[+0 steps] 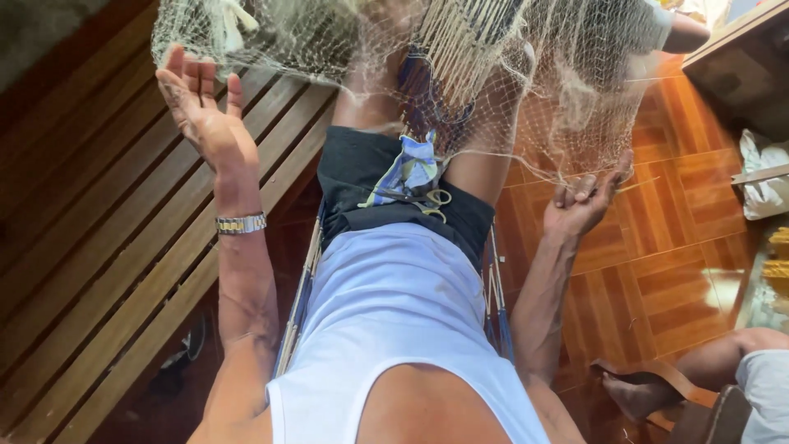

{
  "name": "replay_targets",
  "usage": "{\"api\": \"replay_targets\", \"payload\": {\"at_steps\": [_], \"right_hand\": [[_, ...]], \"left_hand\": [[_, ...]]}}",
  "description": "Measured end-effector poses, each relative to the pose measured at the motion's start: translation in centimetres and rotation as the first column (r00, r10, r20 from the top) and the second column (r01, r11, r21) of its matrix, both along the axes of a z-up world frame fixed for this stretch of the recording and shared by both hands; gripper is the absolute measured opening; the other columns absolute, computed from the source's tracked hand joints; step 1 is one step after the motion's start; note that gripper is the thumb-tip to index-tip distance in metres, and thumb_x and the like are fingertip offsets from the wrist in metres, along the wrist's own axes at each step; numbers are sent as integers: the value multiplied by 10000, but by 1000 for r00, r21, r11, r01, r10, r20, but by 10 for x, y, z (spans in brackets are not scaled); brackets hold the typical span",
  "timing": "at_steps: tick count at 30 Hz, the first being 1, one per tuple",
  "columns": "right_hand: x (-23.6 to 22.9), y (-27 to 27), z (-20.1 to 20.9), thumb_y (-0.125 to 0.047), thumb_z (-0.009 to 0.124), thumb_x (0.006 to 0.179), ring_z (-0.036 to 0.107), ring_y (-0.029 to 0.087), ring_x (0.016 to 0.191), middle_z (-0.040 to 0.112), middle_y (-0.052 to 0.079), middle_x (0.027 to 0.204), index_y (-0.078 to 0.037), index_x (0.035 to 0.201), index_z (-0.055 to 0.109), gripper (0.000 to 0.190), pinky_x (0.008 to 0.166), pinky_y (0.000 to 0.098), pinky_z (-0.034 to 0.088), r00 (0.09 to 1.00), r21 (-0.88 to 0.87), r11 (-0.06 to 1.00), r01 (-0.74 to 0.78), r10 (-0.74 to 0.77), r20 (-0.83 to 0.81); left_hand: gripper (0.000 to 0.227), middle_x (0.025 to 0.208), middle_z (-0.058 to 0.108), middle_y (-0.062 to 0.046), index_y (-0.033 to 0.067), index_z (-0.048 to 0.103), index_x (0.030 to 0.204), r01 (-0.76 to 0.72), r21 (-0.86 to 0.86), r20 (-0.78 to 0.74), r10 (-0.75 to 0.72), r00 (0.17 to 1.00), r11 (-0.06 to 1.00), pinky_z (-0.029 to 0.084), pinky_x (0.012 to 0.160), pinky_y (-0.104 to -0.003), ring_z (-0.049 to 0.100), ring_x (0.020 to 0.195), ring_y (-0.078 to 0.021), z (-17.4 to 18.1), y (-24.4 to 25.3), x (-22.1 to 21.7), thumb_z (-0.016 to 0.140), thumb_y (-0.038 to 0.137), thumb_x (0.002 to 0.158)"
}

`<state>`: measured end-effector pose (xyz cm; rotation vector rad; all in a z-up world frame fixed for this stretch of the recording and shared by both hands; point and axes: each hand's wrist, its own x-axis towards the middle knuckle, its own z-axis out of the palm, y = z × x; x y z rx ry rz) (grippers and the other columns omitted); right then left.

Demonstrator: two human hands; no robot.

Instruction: The person repairs a fishing net by hand using a wooden needle and scissors, tying knots and cutting excess thread.

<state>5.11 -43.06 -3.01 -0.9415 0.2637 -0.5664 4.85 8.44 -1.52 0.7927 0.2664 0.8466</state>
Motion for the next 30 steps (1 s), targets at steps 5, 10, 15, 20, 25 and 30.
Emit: {"api": "replay_targets", "payload": {"at_steps": [5, 10, 15, 20, 25, 30], "right_hand": [[14, -27, -9, -370, 593, 1093, 227, 65, 458, 313, -59, 576, -272, 1613, 446, 549, 438, 233, 256, 997, 0, 999, -34, 34, 64], [32, -62, -5, -416, 709, 996, 211, 77, 450, 278, -50, 572, -263, 1637, 414, 722, 392, 240, 241, 998, 41, 998, 47, -49, 43], [47, -77, 16, -402, 564, 1092, 194, 64, 470, 269, -56, 581, -267, 1626, 434, 566, 431, 239, 192, 1000, -56, 998, 9, -9, 6], [66, -84, 8, -340, 579, 1110, 199, 73, 451, 305, -58, 577, -272, 1595, 500, 495, 428, 255, 198, 1000, -37, 999, 16, -15, 14], [98, -98, -2, -259, 561, 1136, 165, 66, 464, 295, -64, 584, -229, 1633, 432, 514, 423, 264, 169, 1000, -76, 997, -23, 25, 16], [154, -129, -2, -89, 529, 1138, 221, 75, 447, 310, -45, 601, -246, 1627, 452, 519, 383, 263, 198, 993, -29, 999, -13, 16, 119]], "left_hand": [[551, 1013, 704, -87, 154, 636, 1332, -8, -160, 31, 13, 999, 987, 559, 761, -367, 665, 858, -204, 0, 26, 9, 636, 518, 918], [570, 789, 422, -3, 104, 680, 1344, -27, -295, 152, 75, 985, 955, 385, 459, -236, 396, 577, -86, -6, 72, 16, 712, 472, 909], [622, 1043, 605, -185, 28, 712, 1125, -266, 5, 80, 265, 961, 964, 428, 354, -263, 439, 532, -123, 20, 95, 25, 678, 577, 834], [369, 636, 421, 3, 99, 597, 869, -333, 62, 88, 327, 941, 941, 279, 356, -226, 334, 485, -73, 22, 73, 20, 621, 461, 935], [354, 686, 342, -9, 85, 519, 1016, -295, 312, -6, 312, 950, 903, 271, 345, -234, 289, 461, -84, -12, 51, 6, 561, 436, 1038], [566, 727, 385, 79, 127, 661, 1198, 22, 678, -205, 159, 966, 735, 273, 615, -246, 311, 648, -60, -25, 34, -17, 692, 642, 965]]}}
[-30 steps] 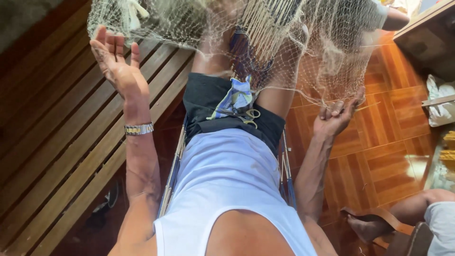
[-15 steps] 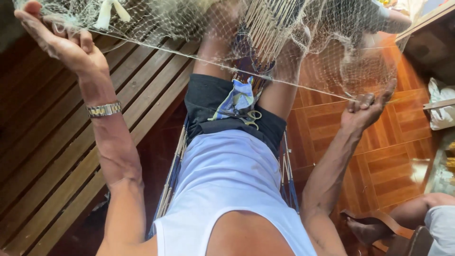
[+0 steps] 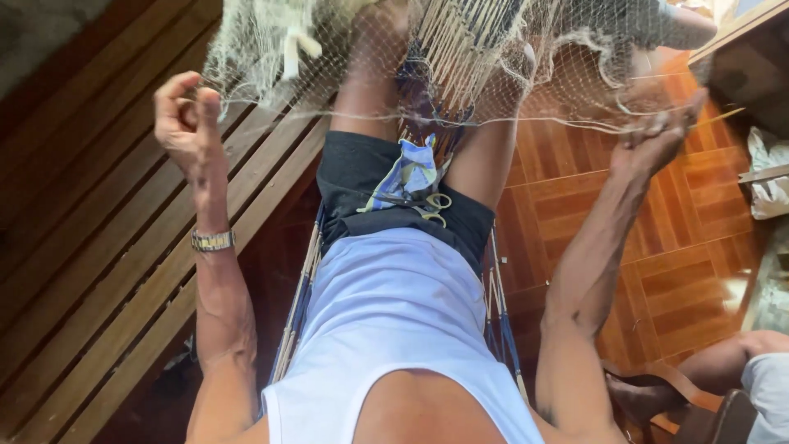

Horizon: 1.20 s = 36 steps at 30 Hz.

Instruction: The person repairs a fishing net by hand using a wooden needle and scissors, tying knots and cutting excess thread.

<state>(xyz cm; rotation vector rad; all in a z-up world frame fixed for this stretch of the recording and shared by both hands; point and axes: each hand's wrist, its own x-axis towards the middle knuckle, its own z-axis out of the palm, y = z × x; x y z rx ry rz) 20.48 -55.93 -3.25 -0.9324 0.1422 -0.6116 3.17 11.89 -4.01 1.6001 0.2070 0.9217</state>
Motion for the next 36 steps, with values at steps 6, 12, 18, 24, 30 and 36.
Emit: {"api": "replay_targets", "payload": {"at_steps": [6, 12, 18, 24, 30, 36], "right_hand": [[44, -27, 48, -427, 729, 949, 275, 134, 398, 421, 22, 568, -190, 1600, 510, 726, 313, 311, 256, 993, 79, 993, 92, -98, 69], [12, 99, 84, -716, 549, 702, 375, 20, 425, 551, -90, 664, -260, 984, 746, 571, 368, 197, 230, 802, -226, 957, -179, 9, -598], [-21, 124, -28, -685, 654, 868, 266, -15, 371, 763, -59, 1013, -273, 1073, 672, 461, 332, 152, 176, 793, -55, 884, -463, 386, -471], [-63, 125, -74, -645, 623, 923, 242, 60, 306, 451, -62, 612, -234, 966, 730, 427, 301, 211, 188, 929, 57, 978, -202, 209, -305], [-165, 179, -39, -475, 441, 1102, 334, 67, 299, 420, 27, 455, -41, 924, 684, 528, 317, 186, 286, 813, -128, 823, -553, 500, -298], [-216, 259, 30, -416, 370, 1112, 307, -8, 345, 756, 280, 906, 144, 1170, 656, 631, 344, 159, 227, 487, -130, 477, -869, 778, -398]], "left_hand": [[206, 956, 612, -32, 89, 703, 987, 160, 229, -107, -138, 985, 960, 320, 612, -247, 405, 743, -100, 3, -20, -22, 812, 255, 1042], [206, 742, 521, 51, 104, 647, 963, 251, 11, -84, -249, 965, 968, 308, 517, -185, 392, 617, -33, 9, -56, -37, 710, 269, 1069], [142, 645, 567, 1, 66, 730, 883, 192, -96, -29, -195, 980, 977, 429, 616, -181, 416, 637, -14, 16, -83, -32, 759, 62, 1022], [156, 821, 537, -72, 38, 724, 849, 259, 81, 88, -266, 960, 962, 448, 687, -258, 498, 770, -134, 24, -86, -49, 774, 60, 995], [246, 1520, 490, -193, 71, 670, 801, 431, 313, 97, -480, 872, 846, 504, 927, -388, 512, 1385, -336, 69, -130, -68, 787, 214, 964], [236, 1253, 656, -207, 86, 624, 799, 580, 423, 168, -689, 705, 696, 433, 1045, -454, 607, 1264, -417, 86, -167, -68, 821, 162, 907]]}}
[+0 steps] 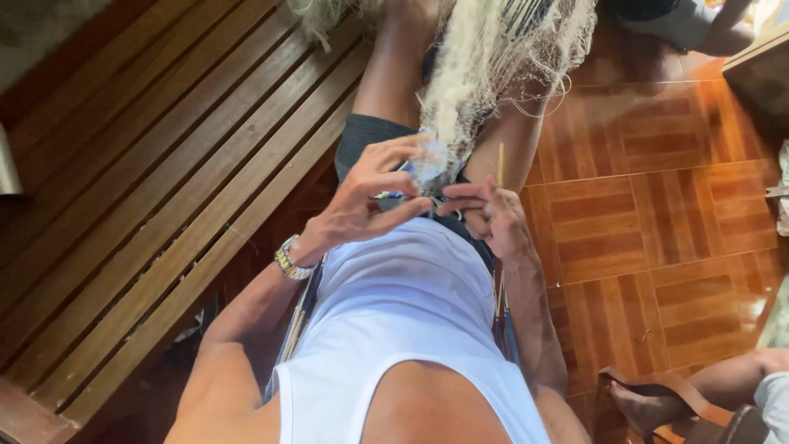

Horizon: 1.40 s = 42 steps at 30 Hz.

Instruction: The person repairs a fishing net by hand using a wooden needle and scissors, tying knots and cutting excess thread.

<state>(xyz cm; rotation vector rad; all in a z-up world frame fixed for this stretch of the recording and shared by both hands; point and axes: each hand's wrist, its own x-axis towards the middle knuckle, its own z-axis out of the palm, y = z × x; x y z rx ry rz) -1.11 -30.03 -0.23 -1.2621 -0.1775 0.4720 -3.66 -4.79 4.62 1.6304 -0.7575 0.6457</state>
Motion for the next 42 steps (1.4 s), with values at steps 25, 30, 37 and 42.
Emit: {"api": "replay_targets", "payload": {"at_steps": [25, 30, 37, 42], "right_hand": [[20, 38, -20, -435, 451, 1112, 196, 24, 422, 467, -114, 726, -263, 1136, 541, 196, 382, 199, 242, 979, 618, 786, 14, 115, -169], [-3, 67, -27, -492, 428, 1091, 232, 41, 369, 582, 17, 757, -123, 1082, 643, 427, 332, 213, 221, 920, 304, 949, 82, 46, -390], [14, 77, -8, -432, 412, 1094, 387, 64, 454, 541, 206, 1518, -14, 1493, 468, 581, 431, 219, 365, 899, 483, 868, 115, 116, -423], [23, 61, 6, -439, 451, 1106, 255, 60, 432, 561, -80, 839, -148, 1403, 558, 429, 410, 217, 283, 926, 637, 763, 114, 151, -346]], "left_hand": [[222, 849, 500, -124, 82, 419, 760, 171, -920, -70, -580, 812, 351, 434, 366, -264, 482, 490, -121, -51, 48, 1, 534, -2, 930], [258, 676, 501, -79, 97, 452, 781, 182, -942, -66, -686, 724, 282, 426, 360, -207, 480, 554, -98, -22, 63, -13, 571, 169, 998], [129, 777, 631, -233, 56, 508, 890, 276, -931, 33, -699, 714, 238, 394, 280, -237, 498, 407, -137, -72, 69, -14, 534, 158, 964], [182, 749, 645, -220, 110, 452, 840, 138, -882, -111, -484, 868, 451, 455, 325, -238, 577, 413, -144, -78, 85, -9, 544, 83, 995]]}}
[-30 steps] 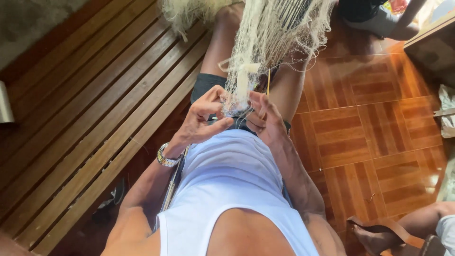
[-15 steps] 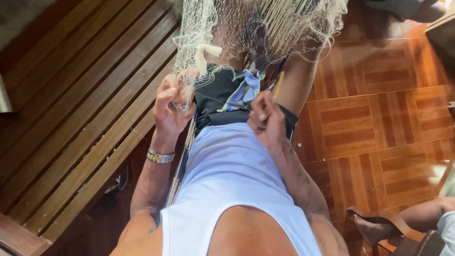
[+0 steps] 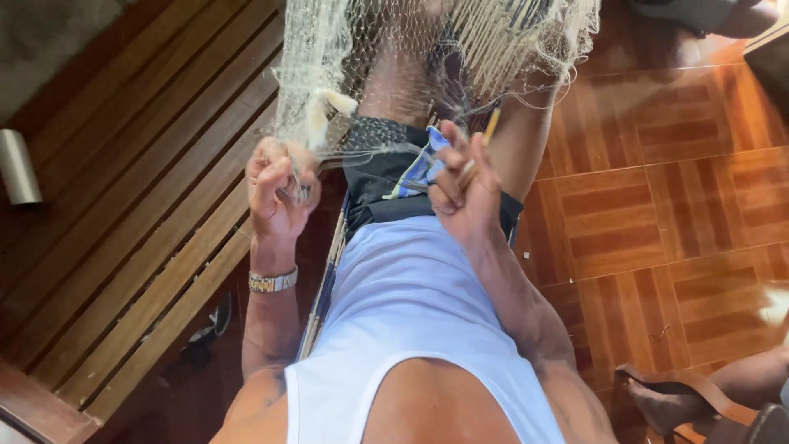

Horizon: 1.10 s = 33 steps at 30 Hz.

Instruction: The person repairs a fishing net by hand using a wooden needle and scissors, tying knots and cutting excess thread.

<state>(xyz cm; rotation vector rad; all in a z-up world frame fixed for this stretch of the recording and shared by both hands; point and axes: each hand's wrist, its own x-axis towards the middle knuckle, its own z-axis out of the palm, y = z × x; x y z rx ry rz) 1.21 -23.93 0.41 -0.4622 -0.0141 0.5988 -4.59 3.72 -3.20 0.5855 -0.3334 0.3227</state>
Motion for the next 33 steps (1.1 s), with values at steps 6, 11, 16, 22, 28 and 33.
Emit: {"api": "replay_targets", "payload": {"at_steps": [6, 11, 16, 22, 28, 33], "right_hand": [[-19, -39, -23, -401, 451, 1123, 225, 59, 400, 346, -95, 618, -260, 1318, 601, 283, 368, 202, 297, 966, -217, 945, 243, -215, 147], [-24, -51, -39, -372, 465, 1120, 214, 63, 382, 346, -102, 559, -311, 1303, 607, 240, 353, 197, 254, 940, -295, 892, 341, -314, 136], [-23, -54, -25, -345, 456, 1134, 231, 68, 380, 322, -82, 545, -274, 1334, 584, 248, 352, 193, 276, 894, -288, 850, 442, -389, 224], [-23, -69, -22, -262, 558, 1093, 220, 39, 426, 337, -100, 573, -199, 1264, 608, 189, 383, 218, 246, 789, -244, 752, 612, -563, 244], [-18, -103, -34, -242, 490, 1131, 160, 42, 439, 260, -89, 585, -214, 1299, 633, 222, 402, 216, 186, 680, -246, 634, 733, -691, 247], [-13, -117, -46, -218, 486, 1132, 145, 43, 435, 270, -81, 590, -221, 1341, 621, 249, 404, 228, 169, 638, -211, 603, 770, -713, 289]], "left_hand": [[261, 816, 608, -93, 117, 511, 754, -540, 328, -148, 607, 781, 775, 401, 371, -205, 480, 599, -59, 8, 38, 6, 662, 105, 967], [175, 936, 630, -91, 56, 636, 858, -641, 436, -55, 729, 682, 632, 514, 412, -183, 564, 625, -67, 2, 63, 11, 713, 134, 995], [420, 1055, 495, -99, 77, 508, 1332, -628, 459, 110, 662, 742, 628, 621, 583, -281, 544, 803, -139, 5, 72, 13, 743, 171, 997], [1094, 1141, 419, -22, 213, 204, 1701, -375, 506, 53, 405, 913, 777, 676, 910, -357, 511, 912, -117, 0, 87, 12, 876, 330, 846], [507, 858, 589, 78, 24, 656, 1339, -320, 493, -201, 464, 863, 809, 683, 676, -244, 542, 683, 1, 28, 83, 14, 808, 325, 961], [336, 671, 533, 22, 126, 680, 937, -430, 396, -251, 547, 799, 811, 501, 420, -222, 544, 512, -82, 38, 78, 23, 768, 450, 948]]}}
